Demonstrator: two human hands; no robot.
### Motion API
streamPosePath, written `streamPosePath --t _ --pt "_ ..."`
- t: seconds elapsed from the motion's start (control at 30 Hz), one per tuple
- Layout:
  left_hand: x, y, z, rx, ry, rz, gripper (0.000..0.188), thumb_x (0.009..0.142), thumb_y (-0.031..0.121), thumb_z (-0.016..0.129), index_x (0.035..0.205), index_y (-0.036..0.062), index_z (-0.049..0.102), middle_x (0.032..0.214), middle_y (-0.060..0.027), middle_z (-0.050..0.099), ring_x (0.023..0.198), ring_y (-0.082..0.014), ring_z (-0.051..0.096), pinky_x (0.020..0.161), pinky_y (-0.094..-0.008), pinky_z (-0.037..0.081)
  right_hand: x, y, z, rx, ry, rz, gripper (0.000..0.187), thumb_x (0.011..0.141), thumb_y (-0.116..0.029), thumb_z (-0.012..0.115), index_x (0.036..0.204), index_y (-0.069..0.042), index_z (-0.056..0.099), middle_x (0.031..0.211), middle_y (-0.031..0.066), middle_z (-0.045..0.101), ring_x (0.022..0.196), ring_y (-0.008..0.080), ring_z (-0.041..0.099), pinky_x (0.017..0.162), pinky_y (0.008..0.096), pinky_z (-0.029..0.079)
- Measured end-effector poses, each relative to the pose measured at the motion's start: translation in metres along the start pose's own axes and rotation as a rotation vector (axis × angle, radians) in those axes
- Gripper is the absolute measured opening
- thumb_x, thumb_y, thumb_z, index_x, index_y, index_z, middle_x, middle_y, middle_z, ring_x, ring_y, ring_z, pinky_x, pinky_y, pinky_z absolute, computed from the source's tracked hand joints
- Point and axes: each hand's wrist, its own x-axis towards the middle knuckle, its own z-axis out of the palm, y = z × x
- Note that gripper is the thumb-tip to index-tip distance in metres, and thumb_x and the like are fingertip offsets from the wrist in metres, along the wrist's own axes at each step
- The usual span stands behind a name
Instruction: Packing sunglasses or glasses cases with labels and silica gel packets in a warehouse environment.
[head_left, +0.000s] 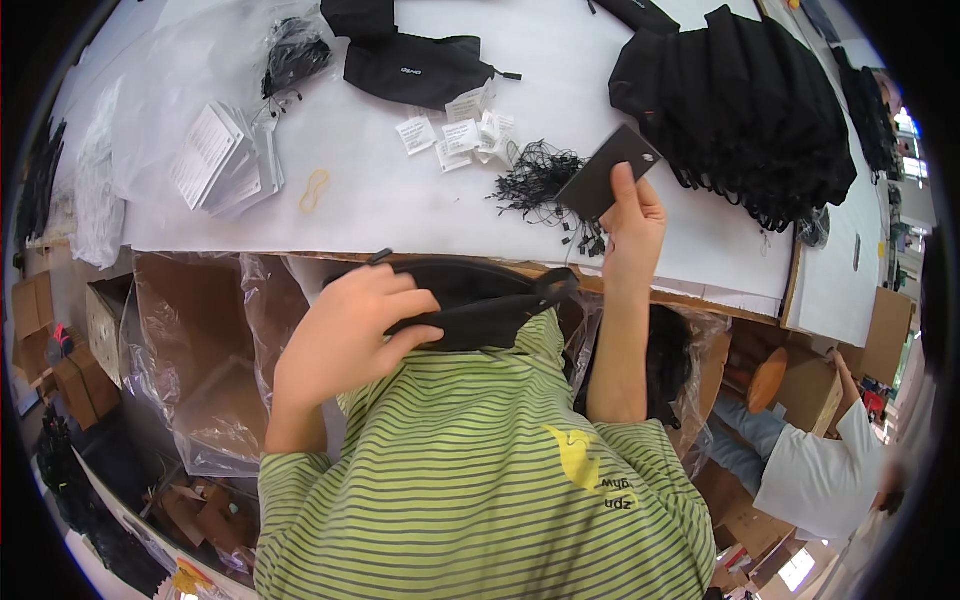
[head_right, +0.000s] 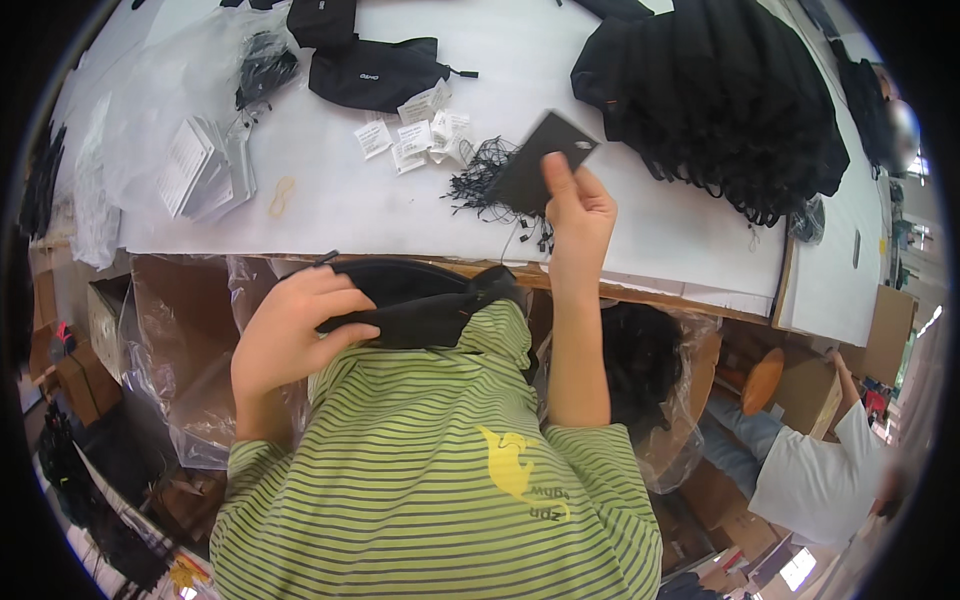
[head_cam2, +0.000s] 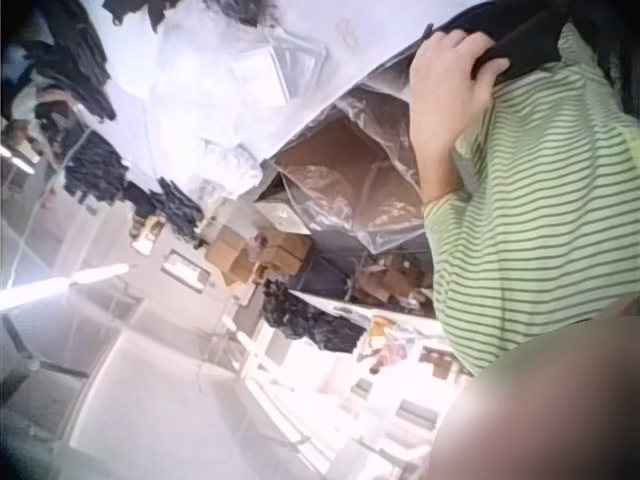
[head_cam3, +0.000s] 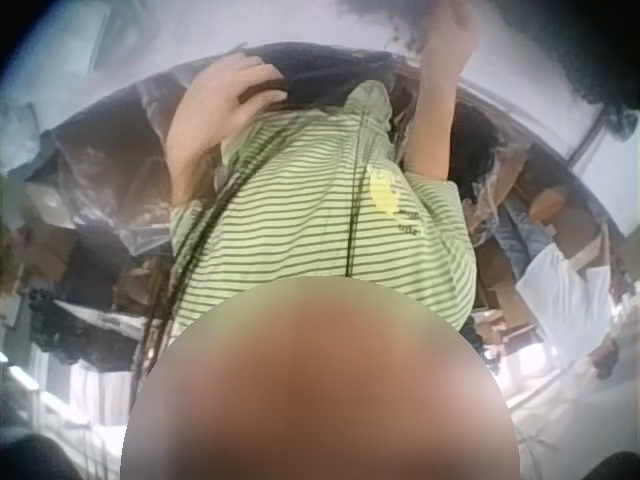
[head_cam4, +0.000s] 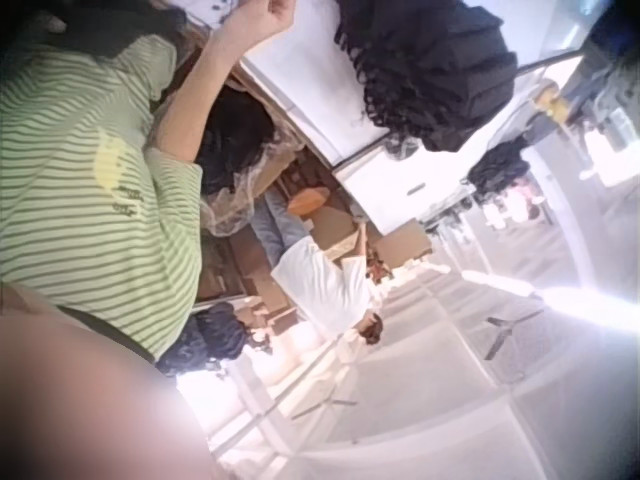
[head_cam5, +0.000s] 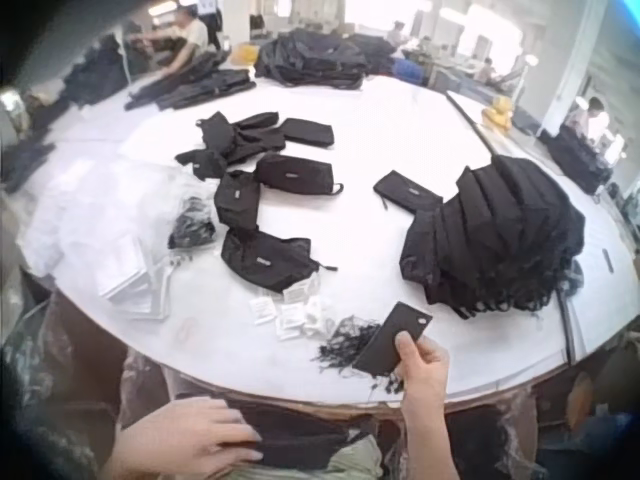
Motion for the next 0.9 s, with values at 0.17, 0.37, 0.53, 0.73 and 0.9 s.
streamPosePath --t 0.17,0.37,0.53,0.73,0.9 --pt "0.019 0.015 0.0 -0.104 -0.057 -0.006 0.021 0.073 0.013 0.073 0.089 0.0022 0.063 0.13 -0.0111 0.047 0.098 -0.0318 0.058 0.09 -0.0376 0.045 -0.032 -0.04 0.026 -0.751 -0.688 0.099 0.027 0.08 -0.024 0.073 0.066 -0.002 0.065 0.045 -0.0014 0.042 0.044 0.0092 0.031 0.045 0.0274 0.026" --pt "0.033 -0.004 0.007 0.016 -0.207 0.211 0.02 0.076 0.016 0.07 0.09 0.0048 0.061 0.099 -0.0092 0.062 0.088 -0.0291 0.059 0.084 -0.0374 0.043 -0.048 -0.04 0.018 -1.004 -0.878 0.029 0.031 0.077 -0.04 0.072 0.089 -0.011 0.072 0.047 0.0063 0.046 0.043 0.0218 0.045 0.046 0.0322 0.036" --pt "0.073 -0.052 0.003 -0.443 -0.142 -0.021 0.026 0.083 0.027 0.064 0.091 0.0017 0.064 0.083 -0.0103 0.066 0.076 -0.0172 0.058 0.073 -0.0326 0.046 -0.053 -0.037 0.0 -1.018 -0.948 -0.063 0.03 0.07 -0.03 0.08 0.087 -0.009 0.069 0.045 0.0027 0.034 0.041 0.012 0.032 0.043 0.0274 0.028" --pt "0.108 -0.152 0.04 0.4 0.76 -0.053 0.016 0.076 0.016 0.071 0.085 0.0055 0.064 0.078 -0.0083 0.063 0.077 -0.0272 0.059 0.072 -0.038 0.047 -0.056 -0.045 0.001 -1.037 -0.986 -0.066 0.021 0.073 -0.03 0.075 0.082 -0.011 0.071 0.047 0.0041 0.047 0.042 0.0206 0.046 0.045 0.0302 0.037" --pt "0.098 -0.09 0.006 -0.132 0.667 -0.129 0.012 0.077 0.014 0.069 0.085 0.0059 0.066 0.079 -0.005 0.065 0.081 -0.0242 0.061 0.074 -0.0356 0.047 -0.051 -0.041 0.002 -0.984 -0.856 -0.413 0.014 0.07 -0.018 0.076 0.081 -0.01 0.072 0.048 0.0048 0.05 0.04 0.0165 0.045 0.042 0.0295 0.034"
